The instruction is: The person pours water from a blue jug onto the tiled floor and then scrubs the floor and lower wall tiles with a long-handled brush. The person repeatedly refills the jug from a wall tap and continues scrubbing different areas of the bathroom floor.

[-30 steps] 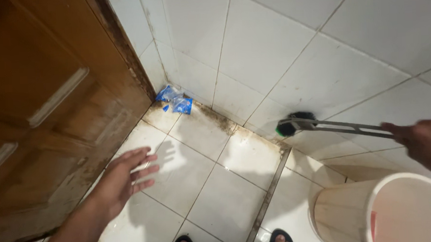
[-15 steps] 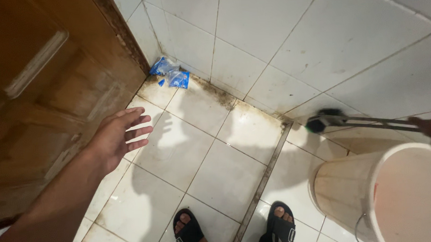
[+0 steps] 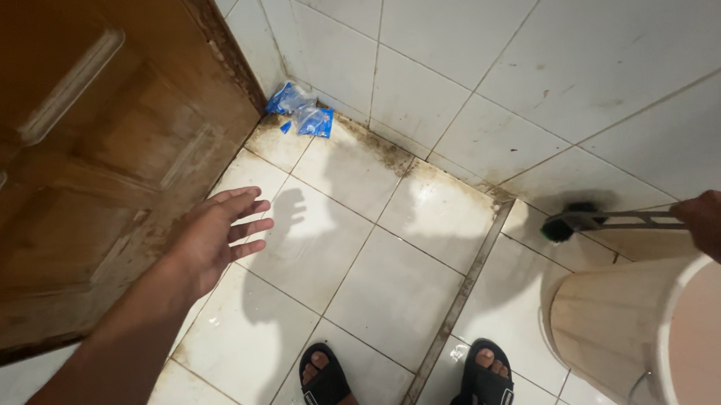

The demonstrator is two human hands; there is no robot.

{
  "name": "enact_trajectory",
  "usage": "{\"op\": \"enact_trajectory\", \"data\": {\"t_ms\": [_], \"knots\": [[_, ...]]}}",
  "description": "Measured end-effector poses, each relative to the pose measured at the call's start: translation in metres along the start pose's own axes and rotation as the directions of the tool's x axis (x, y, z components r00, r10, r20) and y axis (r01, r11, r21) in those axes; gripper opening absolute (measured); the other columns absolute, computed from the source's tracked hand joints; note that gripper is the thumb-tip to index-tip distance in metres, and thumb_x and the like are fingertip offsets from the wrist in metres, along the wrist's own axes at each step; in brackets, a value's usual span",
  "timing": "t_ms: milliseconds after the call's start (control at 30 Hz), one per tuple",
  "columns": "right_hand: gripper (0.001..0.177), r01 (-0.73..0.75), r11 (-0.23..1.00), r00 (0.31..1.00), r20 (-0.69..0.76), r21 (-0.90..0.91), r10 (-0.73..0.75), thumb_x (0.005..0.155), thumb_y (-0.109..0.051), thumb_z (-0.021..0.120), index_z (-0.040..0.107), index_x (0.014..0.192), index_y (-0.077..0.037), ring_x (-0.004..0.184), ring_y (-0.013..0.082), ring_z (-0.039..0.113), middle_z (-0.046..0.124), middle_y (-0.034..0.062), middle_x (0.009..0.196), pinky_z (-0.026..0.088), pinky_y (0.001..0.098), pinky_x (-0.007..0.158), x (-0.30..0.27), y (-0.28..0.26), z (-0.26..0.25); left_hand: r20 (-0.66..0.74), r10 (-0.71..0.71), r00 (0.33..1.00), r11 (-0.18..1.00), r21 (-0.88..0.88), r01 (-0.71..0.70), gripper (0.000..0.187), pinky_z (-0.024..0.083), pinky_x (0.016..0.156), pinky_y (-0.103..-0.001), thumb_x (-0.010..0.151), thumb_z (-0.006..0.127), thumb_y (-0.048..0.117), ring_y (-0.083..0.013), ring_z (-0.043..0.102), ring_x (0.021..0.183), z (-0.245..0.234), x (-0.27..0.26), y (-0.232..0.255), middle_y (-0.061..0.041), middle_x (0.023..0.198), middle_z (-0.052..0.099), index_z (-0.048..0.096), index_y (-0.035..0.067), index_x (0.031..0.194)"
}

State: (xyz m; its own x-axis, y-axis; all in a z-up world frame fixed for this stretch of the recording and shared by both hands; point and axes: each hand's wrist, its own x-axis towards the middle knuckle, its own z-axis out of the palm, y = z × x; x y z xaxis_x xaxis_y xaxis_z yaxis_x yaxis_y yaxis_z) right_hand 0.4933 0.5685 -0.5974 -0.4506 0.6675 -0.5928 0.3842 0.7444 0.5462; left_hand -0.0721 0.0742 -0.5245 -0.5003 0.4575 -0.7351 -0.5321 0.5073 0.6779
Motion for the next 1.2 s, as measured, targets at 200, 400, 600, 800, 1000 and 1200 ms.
{"op": "enact_trajectory", "data": {"t_ms": [200, 400, 600, 800, 1000, 1200], "knots": [[0.019, 0.039, 0.984, 0.996, -0.073, -0.175, -0.053, 0.103, -0.025, 0.053, 0.065, 0.116, -0.018, 0.073, 0.0110, 0.077, 0.076, 0.0007, 0.091, 0.064, 0.0279, 0.059, -0.031, -0.045, -0.096, 0.003, 0.002, 1.000, 1.000, -0.018, -0.002, 0.046, 0.054, 0.092, -0.040, 0.096, 0.055, 0.034, -0.0215, 0.066, 0.117, -0.001, -0.006, -0.011, -0.004, 0.128, 0.067, 0.057, 0.012, 0.137], [0.047, 0.051, 0.991, 0.999, 0.015, -0.121, -0.050, 0.110, -0.015, 0.040, 0.038, 0.157, -0.020, 0.071, 0.0142, 0.080, 0.076, 0.0067, 0.090, 0.065, 0.0295, 0.061, -0.023, -0.088, -0.167, -0.033, -0.021, 0.999, 1.000, -0.008, 0.021, 0.045, 0.054, 0.093, -0.041, 0.096, 0.057, 0.035, -0.0211, 0.066, 0.117, -0.007, -0.006, -0.013, -0.004, 0.129, 0.067, 0.057, 0.013, 0.135], [0.040, 0.100, 0.975, 0.988, -0.092, -0.198, -0.120, 0.103, -0.019, 0.049, 0.049, 0.143, -0.021, 0.089, 0.0195, 0.076, 0.072, 0.0041, 0.101, 0.067, 0.0344, 0.074, -0.011, -0.091, -0.161, -0.038, 0.005, 0.999, 0.998, -0.070, -0.008, 0.045, 0.054, 0.092, -0.041, 0.095, 0.059, 0.034, -0.0214, 0.066, 0.115, -0.001, -0.004, -0.014, -0.005, 0.126, 0.067, 0.058, 0.011, 0.133], [0.026, 0.133, 0.958, 0.991, 0.028, -0.253, -0.131, 0.103, -0.024, 0.054, 0.058, 0.128, -0.016, 0.080, 0.0118, 0.078, 0.072, 0.0026, 0.097, 0.066, 0.0277, 0.069, -0.016, -0.062, -0.093, -0.037, 0.009, 0.999, 0.996, -0.087, -0.012, 0.043, 0.054, 0.092, -0.040, 0.095, 0.058, 0.034, -0.0206, 0.066, 0.115, 0.005, -0.002, -0.023, -0.004, 0.125, 0.068, 0.058, 0.013, 0.133], [0.023, 0.058, 0.986, 0.991, 0.132, -0.159, -0.037, 0.106, -0.025, 0.051, 0.060, 0.127, -0.021, 0.072, 0.0078, 0.078, 0.074, -0.0010, 0.088, 0.066, 0.0252, 0.064, -0.018, -0.052, -0.034, -0.042, -0.018, 0.999, 0.994, -0.108, 0.013, 0.042, 0.053, 0.091, -0.040, 0.097, 0.057, 0.033, -0.0205, 0.066, 0.114, 0.006, 0.000, -0.032, -0.004, 0.125, 0.068, 0.058, 0.012, 0.133], [0.019, 0.050, 0.995, 0.981, 0.189, -0.091, -0.032, 0.106, -0.025, 0.052, 0.061, 0.122, -0.020, 0.070, 0.0074, 0.077, 0.075, -0.0011, 0.085, 0.065, 0.0249, 0.063, -0.010, -0.060, 0.009, -0.039, -0.021, 0.999, 0.994, -0.111, 0.016, 0.043, 0.053, 0.091, -0.040, 0.097, 0.057, 0.033, -0.0211, 0.066, 0.115, -0.003, 0.002, -0.042, -0.005, 0.125, 0.068, 0.058, 0.012, 0.134]]}}
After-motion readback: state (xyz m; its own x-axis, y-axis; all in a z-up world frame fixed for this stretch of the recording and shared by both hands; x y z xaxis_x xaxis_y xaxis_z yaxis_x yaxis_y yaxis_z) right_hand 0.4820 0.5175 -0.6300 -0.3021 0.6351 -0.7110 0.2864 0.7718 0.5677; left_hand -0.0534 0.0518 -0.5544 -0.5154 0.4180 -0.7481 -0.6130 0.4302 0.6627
